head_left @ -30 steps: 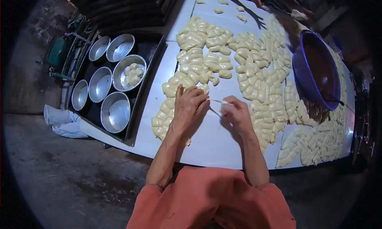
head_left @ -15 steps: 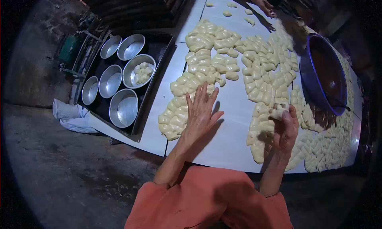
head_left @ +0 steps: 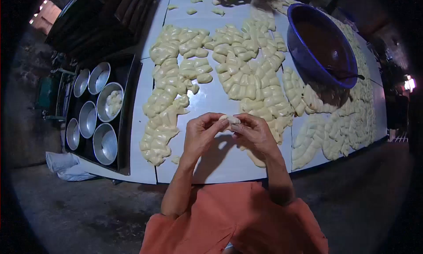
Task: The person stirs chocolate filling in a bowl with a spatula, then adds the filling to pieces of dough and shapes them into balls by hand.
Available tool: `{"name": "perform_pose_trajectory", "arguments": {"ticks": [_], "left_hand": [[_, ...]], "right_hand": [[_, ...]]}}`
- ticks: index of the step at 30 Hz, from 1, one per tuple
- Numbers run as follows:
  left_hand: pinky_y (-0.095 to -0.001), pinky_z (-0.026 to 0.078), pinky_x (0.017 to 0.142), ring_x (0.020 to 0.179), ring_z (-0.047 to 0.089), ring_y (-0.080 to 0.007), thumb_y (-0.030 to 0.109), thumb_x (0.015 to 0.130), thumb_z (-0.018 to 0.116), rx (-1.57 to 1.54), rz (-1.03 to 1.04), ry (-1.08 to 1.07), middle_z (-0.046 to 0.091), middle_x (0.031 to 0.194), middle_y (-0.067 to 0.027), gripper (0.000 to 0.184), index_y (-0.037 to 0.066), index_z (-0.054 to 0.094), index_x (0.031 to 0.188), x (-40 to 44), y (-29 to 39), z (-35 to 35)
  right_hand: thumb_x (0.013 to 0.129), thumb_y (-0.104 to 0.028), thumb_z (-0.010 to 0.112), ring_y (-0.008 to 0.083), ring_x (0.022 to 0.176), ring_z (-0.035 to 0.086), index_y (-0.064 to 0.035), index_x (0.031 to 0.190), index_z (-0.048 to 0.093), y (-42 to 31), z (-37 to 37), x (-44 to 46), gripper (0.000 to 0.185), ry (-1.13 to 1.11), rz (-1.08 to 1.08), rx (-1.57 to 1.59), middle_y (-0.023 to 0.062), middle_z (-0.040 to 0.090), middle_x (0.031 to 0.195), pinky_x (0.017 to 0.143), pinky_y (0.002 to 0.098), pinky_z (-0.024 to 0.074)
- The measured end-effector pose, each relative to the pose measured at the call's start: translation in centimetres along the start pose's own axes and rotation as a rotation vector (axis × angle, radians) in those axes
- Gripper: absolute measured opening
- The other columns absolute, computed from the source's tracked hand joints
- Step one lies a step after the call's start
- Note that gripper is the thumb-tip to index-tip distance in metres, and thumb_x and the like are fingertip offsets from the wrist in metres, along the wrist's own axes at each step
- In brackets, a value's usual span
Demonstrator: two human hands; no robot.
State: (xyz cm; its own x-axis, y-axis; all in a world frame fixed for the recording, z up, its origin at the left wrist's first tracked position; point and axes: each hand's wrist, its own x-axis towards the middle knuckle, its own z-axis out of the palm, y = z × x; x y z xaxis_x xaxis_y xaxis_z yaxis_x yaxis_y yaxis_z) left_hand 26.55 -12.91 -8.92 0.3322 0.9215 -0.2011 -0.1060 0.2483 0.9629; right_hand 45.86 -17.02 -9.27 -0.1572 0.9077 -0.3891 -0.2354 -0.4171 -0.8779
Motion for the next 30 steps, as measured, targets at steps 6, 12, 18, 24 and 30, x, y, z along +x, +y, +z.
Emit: {"name": "perform_pose_trajectory", "arguments": {"ticks": [6,12,18,24,30], "left_hand": [[-0.0211,0.05,0.069,0.079,0.063,-0.0071,0.012,0.092,0.07,-0.021,-0.027,-0.014,0.073,0.093,-0.0065,0.025,-0.004,0.069,0.111,0.9,-1.5,3.2],[-0.0225,0.053,0.078,0.094,0.066,-0.0108,0.012,0.093,0.069,-0.004,-0.139,-0.116,0.071,0.107,-0.0118,0.047,0.0,0.053,0.136,1.5,-2.1,5.4],[-0.0427,0.033,0.112,0.134,0.046,-0.0328,0.062,0.096,0.045,0.101,0.535,-0.023,0.044,0.147,-0.0217,0.088,-0.005,0.028,0.15,4.6,0.0,11.6],[-0.0391,0.043,0.105,0.122,0.057,-0.0294,0.047,0.091,0.067,-0.389,0.609,0.006,0.061,0.126,-0.0214,0.08,-0.011,0.042,0.14,6.5,-3.8,20.1],[-0.0312,0.052,0.092,0.114,0.059,-0.0239,0.002,0.092,0.066,-0.421,0.038,-0.236,0.046,0.144,-0.0185,0.081,0.007,0.017,0.157,6.8,-2.8,21.7]], "right_hand": [[0.093,-0.009,0.068,0.0139,0.1,0.064,0.003,0.123,0.057,-0.5,-1.0,-0.5,0.034,0.104,-0.204,0.089,0.0087,0.065,0.111,0.088,0.026,0.0525],[0.09,-0.004,0.068,0.0107,0.094,0.063,0.0035,0.114,0.061,0.4,-5.0,-0.5,0.027,0.245,-0.266,0.113,0.0066,0.067,0.102,0.082,0.0242,0.0519],[0.088,0.0,0.069,0.0105,0.092,0.063,-0.0014,0.118,0.055,-3.1,-4.9,-1.3,0.033,0.253,-0.428,0.318,0.0054,0.064,0.102,0.082,0.0231,0.051],[0.093,-0.005,0.063,0.0129,0.089,0.066,-0.0039,0.116,0.055,-5.9,-7.2,-2.5,0.024,0.09,-0.445,0.687,0.0061,0.066,0.099,0.08,0.0248,0.0527],[0.093,-0.012,0.063,0.0132,0.09,0.064,-0.0063,0.112,0.059,-12.3,-16.6,-0.7,0.02,0.374,-0.683,0.419,0.005,0.064,0.1,0.082,0.0281,0.0521]]}}
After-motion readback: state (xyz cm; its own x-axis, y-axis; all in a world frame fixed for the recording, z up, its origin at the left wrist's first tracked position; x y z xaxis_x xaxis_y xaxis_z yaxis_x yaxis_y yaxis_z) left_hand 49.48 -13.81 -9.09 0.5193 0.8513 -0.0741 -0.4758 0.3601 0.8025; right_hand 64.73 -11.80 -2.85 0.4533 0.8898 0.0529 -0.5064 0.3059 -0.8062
